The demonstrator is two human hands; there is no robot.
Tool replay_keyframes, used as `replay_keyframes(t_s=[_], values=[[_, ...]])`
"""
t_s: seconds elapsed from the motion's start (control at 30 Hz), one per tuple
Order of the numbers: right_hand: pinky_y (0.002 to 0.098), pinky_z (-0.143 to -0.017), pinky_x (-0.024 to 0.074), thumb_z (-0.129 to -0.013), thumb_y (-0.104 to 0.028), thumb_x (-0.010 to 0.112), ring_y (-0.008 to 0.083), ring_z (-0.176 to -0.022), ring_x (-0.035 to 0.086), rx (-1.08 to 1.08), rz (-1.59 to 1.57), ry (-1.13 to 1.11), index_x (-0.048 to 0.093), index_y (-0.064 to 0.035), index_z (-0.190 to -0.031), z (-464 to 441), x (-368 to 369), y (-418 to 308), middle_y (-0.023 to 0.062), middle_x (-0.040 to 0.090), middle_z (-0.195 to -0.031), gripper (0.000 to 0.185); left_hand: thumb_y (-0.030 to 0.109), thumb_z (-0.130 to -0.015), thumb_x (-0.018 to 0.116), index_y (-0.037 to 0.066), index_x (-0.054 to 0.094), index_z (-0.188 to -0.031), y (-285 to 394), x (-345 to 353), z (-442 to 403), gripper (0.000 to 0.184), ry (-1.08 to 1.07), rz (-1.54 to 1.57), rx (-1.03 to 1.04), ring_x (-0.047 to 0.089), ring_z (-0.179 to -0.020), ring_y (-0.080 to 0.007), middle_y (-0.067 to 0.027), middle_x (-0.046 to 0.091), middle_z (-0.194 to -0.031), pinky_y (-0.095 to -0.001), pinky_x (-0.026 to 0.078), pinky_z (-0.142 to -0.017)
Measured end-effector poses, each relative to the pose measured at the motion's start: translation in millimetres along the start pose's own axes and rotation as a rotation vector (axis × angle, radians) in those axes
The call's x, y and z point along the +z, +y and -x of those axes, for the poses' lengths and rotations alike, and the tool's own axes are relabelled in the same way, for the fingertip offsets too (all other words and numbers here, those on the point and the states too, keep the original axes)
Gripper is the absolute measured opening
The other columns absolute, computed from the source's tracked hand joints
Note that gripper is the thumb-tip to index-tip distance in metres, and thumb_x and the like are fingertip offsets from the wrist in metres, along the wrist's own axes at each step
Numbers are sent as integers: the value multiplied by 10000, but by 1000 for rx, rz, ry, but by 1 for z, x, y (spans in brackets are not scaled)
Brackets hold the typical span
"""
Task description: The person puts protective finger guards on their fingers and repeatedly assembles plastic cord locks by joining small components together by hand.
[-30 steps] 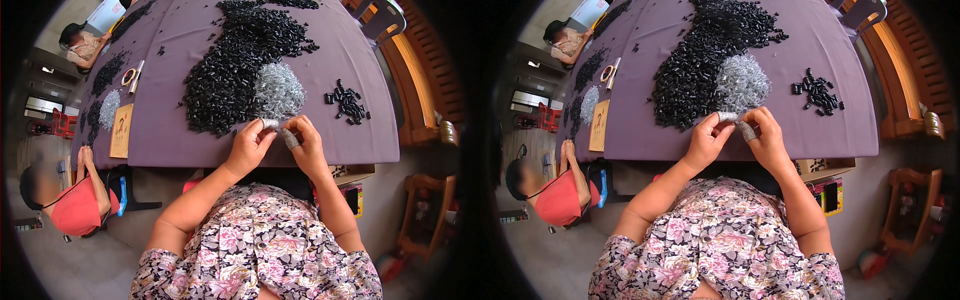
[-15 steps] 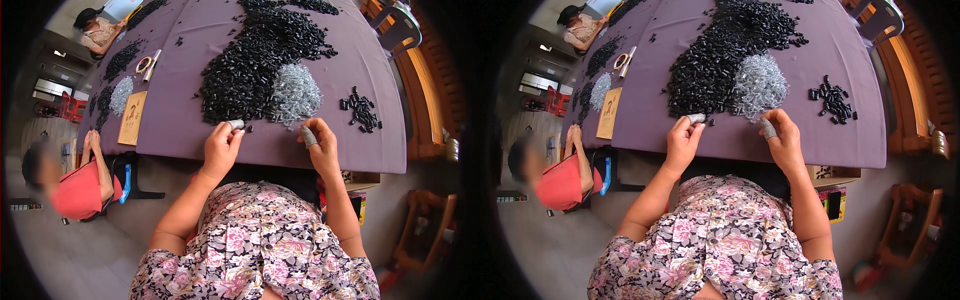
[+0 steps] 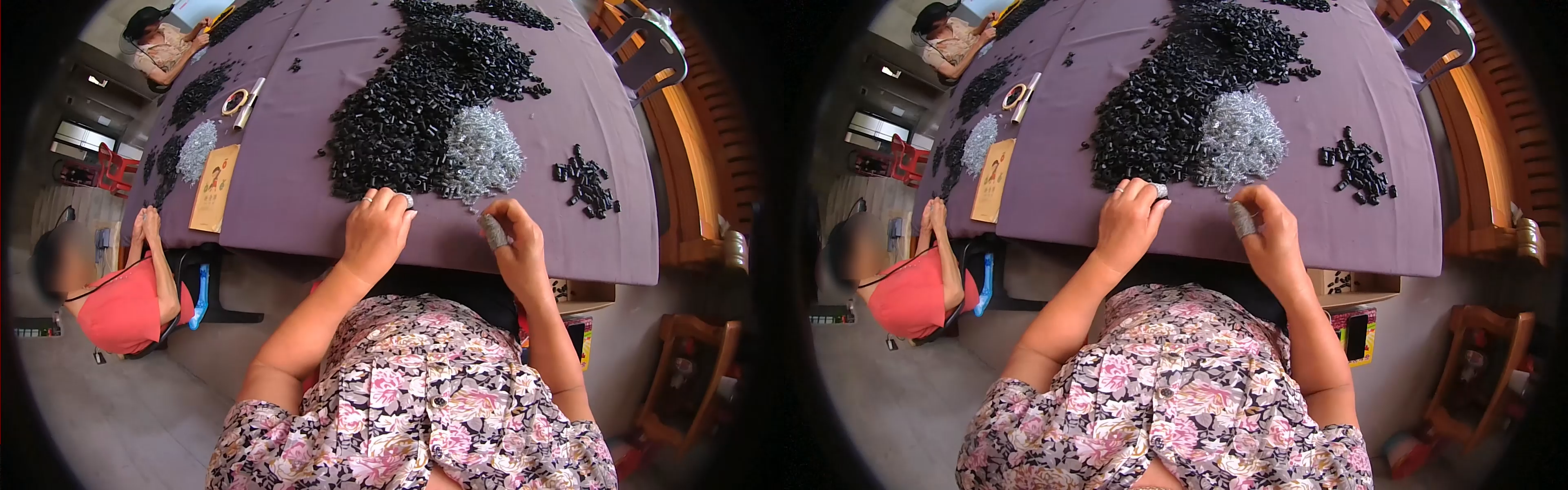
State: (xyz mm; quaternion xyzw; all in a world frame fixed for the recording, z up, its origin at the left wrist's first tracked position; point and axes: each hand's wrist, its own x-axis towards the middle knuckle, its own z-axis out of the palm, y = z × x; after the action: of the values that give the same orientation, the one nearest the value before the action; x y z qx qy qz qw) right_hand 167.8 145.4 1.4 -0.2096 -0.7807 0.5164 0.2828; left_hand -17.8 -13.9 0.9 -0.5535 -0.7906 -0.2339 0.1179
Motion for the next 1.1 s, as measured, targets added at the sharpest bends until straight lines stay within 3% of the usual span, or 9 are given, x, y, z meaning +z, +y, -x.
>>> replay_keyframes(t_s=[0.2,0.3,0.37,0.5,0.63,0.73,0.9,1.0,1.1], values=[[352,-643,522,-744,-14,672,255,-758,655,-619,103,-245,611,-34,-925,11,-22,-119,100,629,-866,192,77,-883,718,24,622,-917,6,-5,2,115,46,197,-5,619,-837,-348,-129,631,-884,-419,514,-736],[341,-573,476,-686,-168,709,212,-696,625,-876,64,-345,617,-57,-908,15,-29,-169,68,645,-869,264,85,-958,685,8,654,-1020,13,-3,8,104,-66,800,-337,682,-810,-197,-102,728,-968,-310,528,-703],[328,-507,433,-685,-245,714,207,-652,606,-1003,42,-326,589,-76,-914,16,-27,-192,66,649,-845,311,135,-997,666,34,674,-1091,17,-10,7,139,-168,1116,-477,685,-821,-96,-85,758,-1025,-236,523,-697],[277,-460,406,-733,-247,594,201,-601,594,-1212,138,105,519,-74,-916,16,11,-199,77,624,-789,263,184,-1012,642,53,677,-1110,12,-20,6,167,-255,1299,-563,704,-769,-116,-92,765,-997,-234,535,-661],[287,-507,408,-852,-228,545,189,-625,599,-1275,147,-44,512,-49,-942,18,-9,-198,76,634,-820,203,181,-1012,638,53,674,-1083,7,-25,12,150,-288,1366,-652,702,-734,-112,-111,761,-997,-224,553,-631],[259,-527,408,-808,-220,554,167,-598,580,-1640,256,107,543,-53,-926,-7,1,-178,39,641,-815,205,178,-1010,642,52,673,-1084,7,-24,13,150,-319,1391,-644,704,-733,-111,-115,760,-998,-219,553,-626],[238,-527,405,-726,-252,591,155,-599,570,-1369,318,99,581,-117,-874,6,-1,-188,15,646,-809,200,156,-1003,655,50,670,-1095,19,-18,9,141,-384,1525,-660,709,-737,-118,-121,754,-975,-232,575,-635],[255,-561,451,-622,-217,613,174,-635,588,-619,263,222,610,-135,-880,52,13,-226,50,647,-845,270,140,-992,670,42,666,-1089,19,-21,10,138,-358,1565,-619,711,-729,-123,-124,754,-971,-234,579,-638],[298,-597,502,-490,-104,645,218,-721,632,-729,327,-186,632,-41,-933,45,-36,-190,82,636,-878,448,100,-975,680,22,674,-1101,16,-28,15,148,-362,1627,-667,713,-737,-132,-126,753,-971,-247,592,-656]])
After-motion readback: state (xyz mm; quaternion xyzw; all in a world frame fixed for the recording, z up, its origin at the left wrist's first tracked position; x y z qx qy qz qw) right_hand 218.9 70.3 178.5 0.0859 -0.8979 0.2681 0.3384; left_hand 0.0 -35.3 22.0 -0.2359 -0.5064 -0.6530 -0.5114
